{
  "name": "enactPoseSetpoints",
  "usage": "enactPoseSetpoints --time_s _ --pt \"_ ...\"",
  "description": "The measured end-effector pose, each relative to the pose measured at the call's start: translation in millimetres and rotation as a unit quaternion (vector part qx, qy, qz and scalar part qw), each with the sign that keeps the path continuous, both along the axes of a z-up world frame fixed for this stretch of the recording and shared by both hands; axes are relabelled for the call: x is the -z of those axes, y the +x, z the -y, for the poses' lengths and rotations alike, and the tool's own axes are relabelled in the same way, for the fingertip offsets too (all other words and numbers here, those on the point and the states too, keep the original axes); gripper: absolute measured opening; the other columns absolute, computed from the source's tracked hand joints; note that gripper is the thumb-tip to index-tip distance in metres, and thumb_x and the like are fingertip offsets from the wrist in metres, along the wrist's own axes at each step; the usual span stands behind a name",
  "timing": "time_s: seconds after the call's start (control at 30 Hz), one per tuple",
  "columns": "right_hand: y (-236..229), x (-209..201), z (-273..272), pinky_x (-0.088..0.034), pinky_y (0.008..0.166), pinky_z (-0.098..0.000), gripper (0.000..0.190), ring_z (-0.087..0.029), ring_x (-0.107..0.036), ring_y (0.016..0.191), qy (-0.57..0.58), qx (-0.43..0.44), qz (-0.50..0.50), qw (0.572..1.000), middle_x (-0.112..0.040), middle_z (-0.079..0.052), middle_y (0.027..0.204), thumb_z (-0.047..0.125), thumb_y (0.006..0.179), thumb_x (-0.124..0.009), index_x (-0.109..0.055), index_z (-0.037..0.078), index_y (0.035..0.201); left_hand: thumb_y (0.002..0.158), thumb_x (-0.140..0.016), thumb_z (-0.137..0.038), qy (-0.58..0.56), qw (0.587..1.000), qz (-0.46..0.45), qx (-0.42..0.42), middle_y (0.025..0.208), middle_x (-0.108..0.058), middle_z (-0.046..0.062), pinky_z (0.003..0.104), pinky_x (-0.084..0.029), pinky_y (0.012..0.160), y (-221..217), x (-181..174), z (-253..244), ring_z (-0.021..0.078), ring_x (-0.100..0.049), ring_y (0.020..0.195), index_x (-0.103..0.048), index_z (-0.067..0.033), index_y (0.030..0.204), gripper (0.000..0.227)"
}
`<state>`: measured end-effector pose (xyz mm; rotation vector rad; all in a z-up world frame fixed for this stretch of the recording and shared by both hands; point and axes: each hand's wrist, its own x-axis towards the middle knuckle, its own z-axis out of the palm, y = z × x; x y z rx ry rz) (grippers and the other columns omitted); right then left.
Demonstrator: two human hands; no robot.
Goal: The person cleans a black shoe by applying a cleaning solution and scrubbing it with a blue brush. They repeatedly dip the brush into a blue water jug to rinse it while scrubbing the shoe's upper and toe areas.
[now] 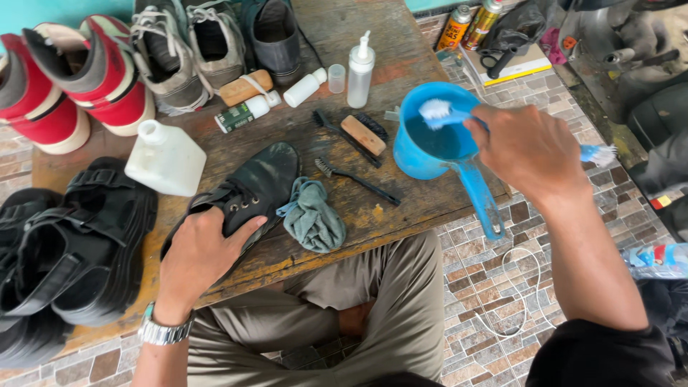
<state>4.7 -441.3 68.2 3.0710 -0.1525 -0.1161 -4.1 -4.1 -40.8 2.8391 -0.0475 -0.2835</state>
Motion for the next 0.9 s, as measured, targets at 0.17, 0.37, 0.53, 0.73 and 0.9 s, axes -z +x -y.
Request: enactPoseSetpoints --time_s 0.17,0.37,0.53,0.73,0.9 --pt "-13 -4 -12 -0.059 0.067 -0.0689 0.039 -0.062 -0.074 0.086 -0.022 0.033 0.011 0.999 -0.079 -0.025 0.095 0.044 0.124 -0.043 -0.069 0.016 0.13 0.099 -0.066 -0.072 -0.01 0.999 0.032 0.008 0.079 -0.07 0.024 0.058 -0.052 0.063 -2 6 -3 0.0506 -0.069 0.081 -0.058 -0.0006 0.078 0.074" --pt "-22 5 -14 -0.059 0.065 -0.0669 0.039 -0.062 -0.075 0.085 -0.068 0.028 0.051 0.996 -0.08 -0.027 0.093 0.046 0.126 -0.043 -0.071 0.018 0.127 0.108 -0.06 -0.066 -0.016 0.99 0.13 0.045 0.069 -0.065 0.02 0.056 -0.051 0.056 -3 23 -9 0.0469 -0.068 0.069 -0.053 -0.0039 0.071 0.072" --pt "-29 12 -11 -0.056 0.058 -0.0667 0.042 -0.059 -0.075 0.079 -0.094 0.026 0.085 0.992 -0.079 -0.025 0.092 0.044 0.13 -0.042 -0.07 0.013 0.126 0.107 -0.061 -0.067 -0.035 0.991 0.126 0.019 0.076 -0.069 0.024 0.06 -0.054 0.062 -5 18 -4 0.0512 -0.069 0.076 -0.059 -0.0013 0.073 0.074" --pt "-43 16 -70 -0.056 0.06 -0.0657 0.037 -0.058 -0.072 0.07 -0.068 -0.031 0.176 0.982 -0.073 -0.025 0.073 0.036 0.13 -0.045 -0.07 0.012 0.12 0.106 -0.067 -0.074 0.048 0.953 0.299 -0.001 0.054 -0.056 0.013 0.047 -0.049 0.047 -12 22 1 0.0392 -0.063 0.05 -0.054 -0.0097 0.06 0.08" --pt "-44 36 -168 -0.061 0.086 -0.0681 0.038 -0.055 -0.076 0.1 0.251 -0.081 -0.007 0.965 -0.08 -0.032 0.102 0.02 0.109 -0.043 -0.074 0.005 0.125 0.106 -0.076 -0.056 0.091 0.879 0.468 0.024 0.072 -0.054 0.003 0.024 -0.052 0.053 -22 12 5 0.0171 -0.065 0.065 -0.064 -0.0089 0.087 0.052"
